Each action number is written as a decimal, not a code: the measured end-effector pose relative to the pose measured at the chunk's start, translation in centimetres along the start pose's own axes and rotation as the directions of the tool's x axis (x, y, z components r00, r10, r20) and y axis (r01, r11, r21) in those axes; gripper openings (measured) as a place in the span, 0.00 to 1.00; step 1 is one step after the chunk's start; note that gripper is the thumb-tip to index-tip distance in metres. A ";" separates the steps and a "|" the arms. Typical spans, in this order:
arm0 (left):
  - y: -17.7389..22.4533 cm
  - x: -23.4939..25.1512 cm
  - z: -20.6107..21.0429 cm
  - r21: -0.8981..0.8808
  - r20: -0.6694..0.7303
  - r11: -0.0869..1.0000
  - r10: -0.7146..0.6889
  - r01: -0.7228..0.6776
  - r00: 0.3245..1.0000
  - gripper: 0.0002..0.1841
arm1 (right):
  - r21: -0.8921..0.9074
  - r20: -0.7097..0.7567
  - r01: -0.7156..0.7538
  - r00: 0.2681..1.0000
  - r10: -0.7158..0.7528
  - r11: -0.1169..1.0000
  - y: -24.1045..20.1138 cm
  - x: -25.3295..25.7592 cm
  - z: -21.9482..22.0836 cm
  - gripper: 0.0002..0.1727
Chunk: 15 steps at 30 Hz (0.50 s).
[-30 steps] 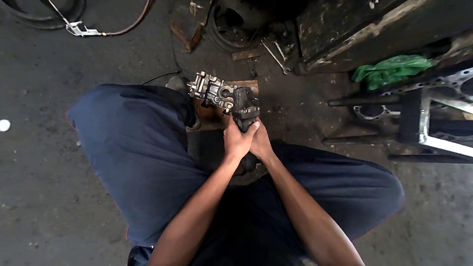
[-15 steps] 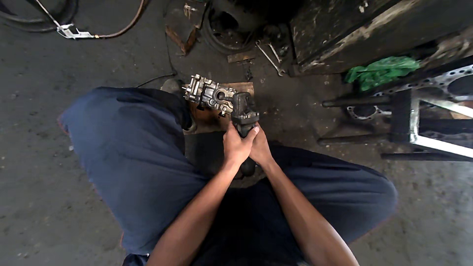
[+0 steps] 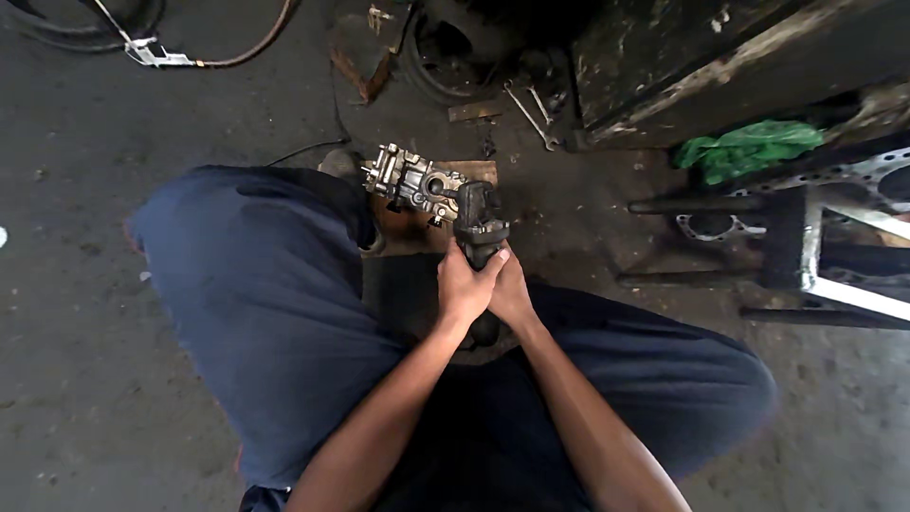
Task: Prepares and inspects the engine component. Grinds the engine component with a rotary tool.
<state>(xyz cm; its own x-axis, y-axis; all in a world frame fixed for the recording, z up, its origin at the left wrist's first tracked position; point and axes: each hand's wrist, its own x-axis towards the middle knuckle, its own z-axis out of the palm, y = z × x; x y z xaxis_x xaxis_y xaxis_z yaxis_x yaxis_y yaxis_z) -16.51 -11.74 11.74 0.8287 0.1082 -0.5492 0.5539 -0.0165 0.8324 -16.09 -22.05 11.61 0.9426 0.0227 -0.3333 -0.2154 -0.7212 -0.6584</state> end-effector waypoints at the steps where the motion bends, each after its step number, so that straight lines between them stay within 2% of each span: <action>1: -0.1 0.2 0.0 0.002 0.001 1.000 -0.003 0.003 1.000 0.38 | 0.006 0.003 0.002 1.000 -0.002 1.000 0.2 0.2 0.2 0.31; 9: -1.3 3.3 -0.1 -0.001 -0.011 1.000 -0.015 0.015 1.000 0.39 | 0.004 0.038 -0.018 0.999 0.018 1.000 0.9 3.2 1.8 0.32; 15: -0.7 2.8 0.1 0.023 -0.004 0.999 -0.034 0.034 0.999 0.42 | 0.000 0.034 -0.043 0.998 0.043 0.999 0.8 3.0 1.2 0.33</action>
<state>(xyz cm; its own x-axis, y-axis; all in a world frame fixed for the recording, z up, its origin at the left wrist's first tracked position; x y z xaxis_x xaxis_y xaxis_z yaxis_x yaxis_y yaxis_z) -14.55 -11.50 9.61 0.8091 0.1124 -0.5767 0.5833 -0.0354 0.8115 -13.74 -21.74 9.21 0.9231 0.0155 -0.3843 -0.2557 -0.7218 -0.6432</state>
